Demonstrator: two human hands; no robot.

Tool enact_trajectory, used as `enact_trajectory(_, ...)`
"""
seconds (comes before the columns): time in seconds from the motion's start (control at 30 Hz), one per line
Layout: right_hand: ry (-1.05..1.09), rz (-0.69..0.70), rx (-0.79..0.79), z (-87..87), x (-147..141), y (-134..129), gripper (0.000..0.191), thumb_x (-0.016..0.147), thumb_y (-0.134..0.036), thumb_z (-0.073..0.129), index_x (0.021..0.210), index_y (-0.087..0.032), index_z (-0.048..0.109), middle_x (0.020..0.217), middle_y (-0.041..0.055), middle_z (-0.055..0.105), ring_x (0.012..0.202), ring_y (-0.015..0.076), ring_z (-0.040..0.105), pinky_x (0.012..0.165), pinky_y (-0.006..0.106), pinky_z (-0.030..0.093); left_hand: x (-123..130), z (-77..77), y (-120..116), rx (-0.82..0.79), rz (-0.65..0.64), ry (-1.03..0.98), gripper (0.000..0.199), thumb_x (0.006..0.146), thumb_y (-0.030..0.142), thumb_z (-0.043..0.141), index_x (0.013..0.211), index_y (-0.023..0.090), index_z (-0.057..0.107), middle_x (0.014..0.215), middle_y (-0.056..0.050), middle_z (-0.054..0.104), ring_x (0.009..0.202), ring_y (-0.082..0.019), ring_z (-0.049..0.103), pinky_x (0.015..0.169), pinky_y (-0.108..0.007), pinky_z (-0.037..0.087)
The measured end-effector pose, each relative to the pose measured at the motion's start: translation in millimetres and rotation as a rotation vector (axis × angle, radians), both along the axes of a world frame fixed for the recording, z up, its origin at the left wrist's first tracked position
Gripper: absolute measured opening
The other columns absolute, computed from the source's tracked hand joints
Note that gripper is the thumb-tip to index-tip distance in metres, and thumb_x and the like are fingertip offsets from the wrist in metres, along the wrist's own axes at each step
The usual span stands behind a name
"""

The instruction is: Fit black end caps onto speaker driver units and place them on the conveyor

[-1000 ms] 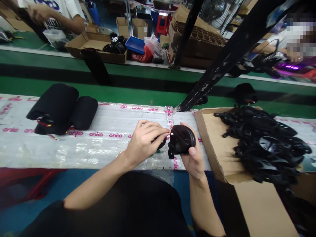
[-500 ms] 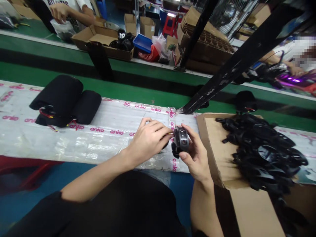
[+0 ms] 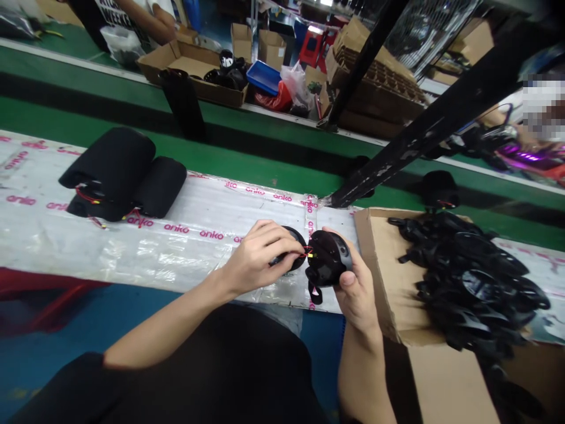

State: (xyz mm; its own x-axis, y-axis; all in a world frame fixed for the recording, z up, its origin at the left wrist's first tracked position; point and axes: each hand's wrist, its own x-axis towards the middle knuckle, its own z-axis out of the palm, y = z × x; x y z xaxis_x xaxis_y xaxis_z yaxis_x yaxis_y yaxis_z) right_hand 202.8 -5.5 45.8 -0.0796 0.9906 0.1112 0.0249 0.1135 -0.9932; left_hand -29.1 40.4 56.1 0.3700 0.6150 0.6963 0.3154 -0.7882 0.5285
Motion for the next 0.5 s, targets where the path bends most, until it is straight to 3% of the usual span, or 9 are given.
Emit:
enact_trajectory(0.2, 0.171, 0.010, -0.047, -4.8, -2, -4, 0.066, 0.099, -0.072, 0.060, 0.147, -0.028, 0.067, 0.156, 0.0108, 0.066, 0.147, 0.0400, 0.060, 0.128, 0.061, 0.044, 13, -1.0, -2, -0.004, 0.086, -0.094, 0.013, 0.097, 0.009, 0.066, 0.103, 0.020, 0.071, 0.093, -0.004, 0.079, 0.088, -0.018, 0.073, 0.085, -0.037, 0.056)
enact_trajectory(0.37, 0.078, 0.002, -0.008, -3.9, 2, -3, 0.075, 0.094, -0.075, 0.067, 0.152, -0.029, 0.063, 0.159, 0.0105, 0.064, 0.151, 0.0399, 0.056, 0.133, 0.061, 0.036, 14, 0.8, -3, 0.014, 0.038, -0.065, 0.013, 0.095, 0.007, 0.068, 0.101, 0.019, 0.071, 0.091, -0.003, 0.080, 0.086, -0.018, 0.073, 0.085, -0.037, 0.055)
enact_trajectory(0.5, -0.032, -0.016, 0.053, 7.5, 1, -4, 0.075, 0.090, -0.077, 0.070, 0.150, -0.031, 0.066, 0.157, 0.0093, 0.065, 0.149, 0.0389, 0.058, 0.129, 0.058, 0.043, 13, 3.6, -2, 0.002, 0.024, -0.021, 0.013, 0.096, 0.008, 0.068, 0.102, 0.019, 0.071, 0.093, -0.003, 0.080, 0.088, -0.019, 0.073, 0.086, -0.038, 0.055)
